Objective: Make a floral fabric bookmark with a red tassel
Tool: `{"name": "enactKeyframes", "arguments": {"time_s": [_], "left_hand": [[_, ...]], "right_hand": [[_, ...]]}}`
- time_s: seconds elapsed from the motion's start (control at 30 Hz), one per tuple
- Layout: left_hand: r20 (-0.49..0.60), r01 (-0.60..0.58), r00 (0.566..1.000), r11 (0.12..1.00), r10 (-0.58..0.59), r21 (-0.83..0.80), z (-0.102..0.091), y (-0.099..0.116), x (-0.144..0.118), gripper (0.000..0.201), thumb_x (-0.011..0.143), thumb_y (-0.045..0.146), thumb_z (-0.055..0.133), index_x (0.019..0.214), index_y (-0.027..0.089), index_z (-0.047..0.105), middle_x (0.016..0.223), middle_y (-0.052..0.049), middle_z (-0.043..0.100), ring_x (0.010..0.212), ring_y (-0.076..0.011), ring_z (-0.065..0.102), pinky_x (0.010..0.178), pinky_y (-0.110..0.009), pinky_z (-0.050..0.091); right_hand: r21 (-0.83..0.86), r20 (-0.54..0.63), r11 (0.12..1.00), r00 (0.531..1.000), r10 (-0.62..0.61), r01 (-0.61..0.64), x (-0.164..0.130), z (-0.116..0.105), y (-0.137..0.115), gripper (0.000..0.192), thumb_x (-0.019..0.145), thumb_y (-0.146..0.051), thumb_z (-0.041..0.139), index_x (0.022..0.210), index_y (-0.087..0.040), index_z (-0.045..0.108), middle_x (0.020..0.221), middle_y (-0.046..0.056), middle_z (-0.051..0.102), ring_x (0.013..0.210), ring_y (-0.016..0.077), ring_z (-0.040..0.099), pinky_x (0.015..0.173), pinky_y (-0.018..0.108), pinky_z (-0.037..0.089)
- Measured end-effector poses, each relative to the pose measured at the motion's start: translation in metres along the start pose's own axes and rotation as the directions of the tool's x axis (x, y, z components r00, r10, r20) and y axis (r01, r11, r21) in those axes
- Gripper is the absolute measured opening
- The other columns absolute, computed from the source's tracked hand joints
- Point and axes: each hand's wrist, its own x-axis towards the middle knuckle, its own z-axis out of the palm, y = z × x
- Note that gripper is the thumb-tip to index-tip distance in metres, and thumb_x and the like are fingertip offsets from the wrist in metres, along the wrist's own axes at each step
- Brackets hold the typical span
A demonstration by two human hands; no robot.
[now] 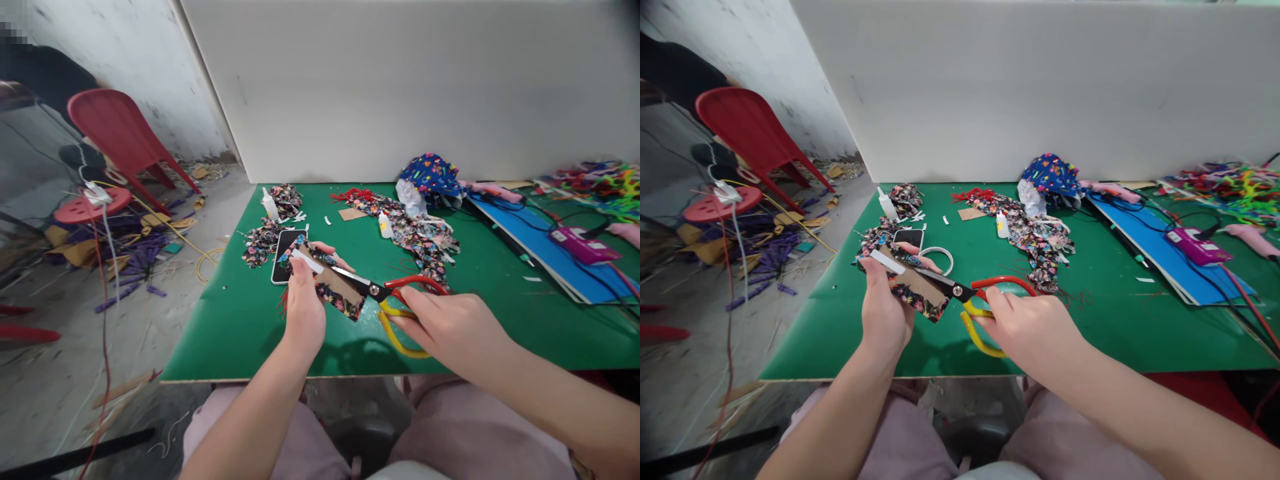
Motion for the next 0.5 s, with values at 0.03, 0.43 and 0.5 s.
{"name": "enactKeyframes", "arguments": {"time_s": [0.03,0.43,0.5], "left_hand": [[-0.006,0.0,1.0,1.0,0.0,0.0,0.0,0.0,0.001,0.05,0.08,0.067,0.035,0.089,0.02,0.053,0.07,-0.002,0.064,0.067,-0.0167,0.065,0.065,-0.03,0.052],[-0.024,0.0,1.0,1.0,0.0,-0.026,0.003,0.002,-0.001,0.05,0.079,0.068,0.035,0.082,0.021,0.054,0.064,-0.001,0.059,0.061,-0.0151,0.061,0.058,-0.027,0.05],[-0.012,-0.005,1.0,1.0,0.005,-0.014,0.001,0.001,-0.002,0.051,0.079,0.068,0.034,0.083,0.022,0.055,0.065,-0.001,0.059,0.059,-0.0148,0.06,0.056,-0.026,0.049]], "right_hand": [[0.018,0.007,1.0,1.0,0.008,-0.008,-0.001,0.001,0.0,0.034,0.091,-0.033,0.037,0.072,-0.014,0.057,0.045,-0.002,0.053,0.037,0.009,0.048,0.041,0.024,0.021],[0.066,0.143,0.989,0.983,0.12,-0.13,-0.008,0.011,-0.011,0.03,0.085,-0.037,0.045,0.099,-0.013,0.054,0.069,0.002,0.066,0.056,0.0147,0.062,0.047,0.025,0.034],[0.062,0.165,0.989,0.979,0.123,-0.135,-0.009,0.013,-0.013,0.032,0.083,-0.037,0.047,0.101,-0.012,0.053,0.071,0.004,0.066,0.058,0.0158,0.063,0.048,0.025,0.035]]}}
